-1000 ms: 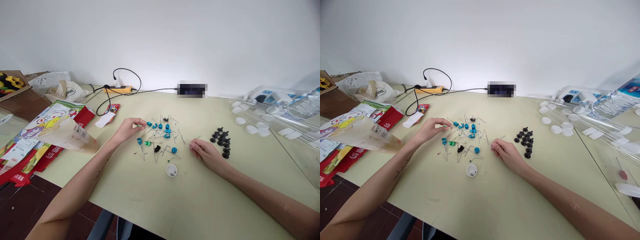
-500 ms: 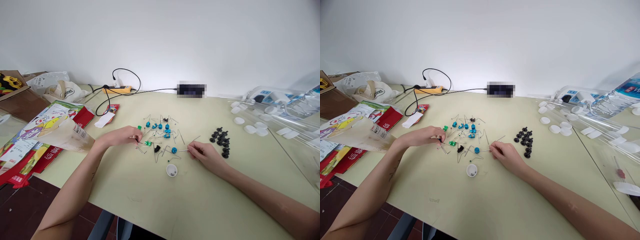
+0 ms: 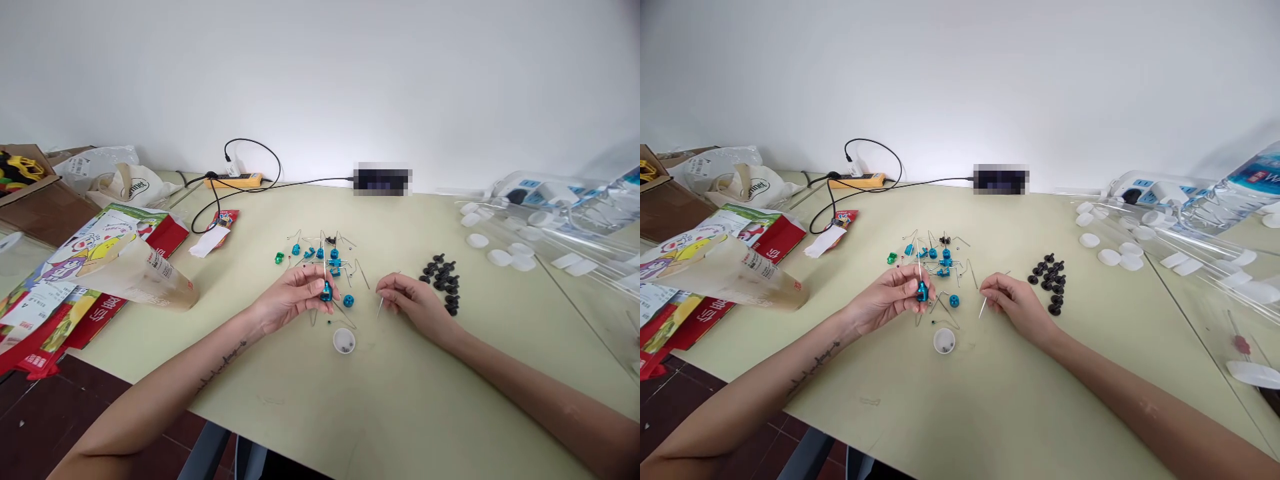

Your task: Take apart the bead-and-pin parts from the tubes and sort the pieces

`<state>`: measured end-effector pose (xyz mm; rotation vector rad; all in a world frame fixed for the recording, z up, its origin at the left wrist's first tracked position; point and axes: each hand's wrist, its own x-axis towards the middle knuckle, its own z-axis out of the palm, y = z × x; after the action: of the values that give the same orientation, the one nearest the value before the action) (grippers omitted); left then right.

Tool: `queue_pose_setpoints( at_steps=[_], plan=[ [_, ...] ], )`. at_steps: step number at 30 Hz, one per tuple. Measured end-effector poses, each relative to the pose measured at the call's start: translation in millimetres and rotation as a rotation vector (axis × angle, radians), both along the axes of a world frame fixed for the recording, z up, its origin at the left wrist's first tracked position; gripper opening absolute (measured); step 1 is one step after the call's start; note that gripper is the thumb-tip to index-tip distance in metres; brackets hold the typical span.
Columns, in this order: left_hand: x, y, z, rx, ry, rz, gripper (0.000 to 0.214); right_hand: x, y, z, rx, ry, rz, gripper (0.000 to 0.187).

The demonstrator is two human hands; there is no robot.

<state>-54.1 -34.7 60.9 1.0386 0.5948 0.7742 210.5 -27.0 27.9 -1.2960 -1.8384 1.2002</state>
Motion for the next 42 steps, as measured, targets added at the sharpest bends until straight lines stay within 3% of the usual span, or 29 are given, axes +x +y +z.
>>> queue_pose_setpoints(
  at_steps=[5,11,14,18,21,27,42],
  plan=[
    [0,2,-6.0,-0.013,0.029,0.006,0.02,-1,0,-2.5,-0.005,0.081,-0.057,0.025],
    [-2,5,-8.4,-0.024,0.082,0.041,0.026,1,-3,0.6,0.408,-0.334,0.072,0.021],
    [1,4,-9.6,-0.012,0.105,0.052,0.024,1,-4,5.3,0.537,-0.418,0.077,0.021],
    [7,-2,-11.0,0.02,0.146,0.062,0.02,-8,-16,18.1,0.457,-0.336,0.047,0.018],
    [12,-8,-12.8,0.012,0.117,-0.008,0.023,-18,-31,27.7,0.379,-0.24,0.072,0.018],
    [18,-16,-12.4,-0.021,0.023,-0.097,0.02,-26,-48,32.1,0.254,-0.169,0.102,0.018],
    [23,-23,-5.2,0.079,0.1,-0.027,0.013,-34,-55,39.9,-0.137,0.114,0.085,0.026]
  ],
)
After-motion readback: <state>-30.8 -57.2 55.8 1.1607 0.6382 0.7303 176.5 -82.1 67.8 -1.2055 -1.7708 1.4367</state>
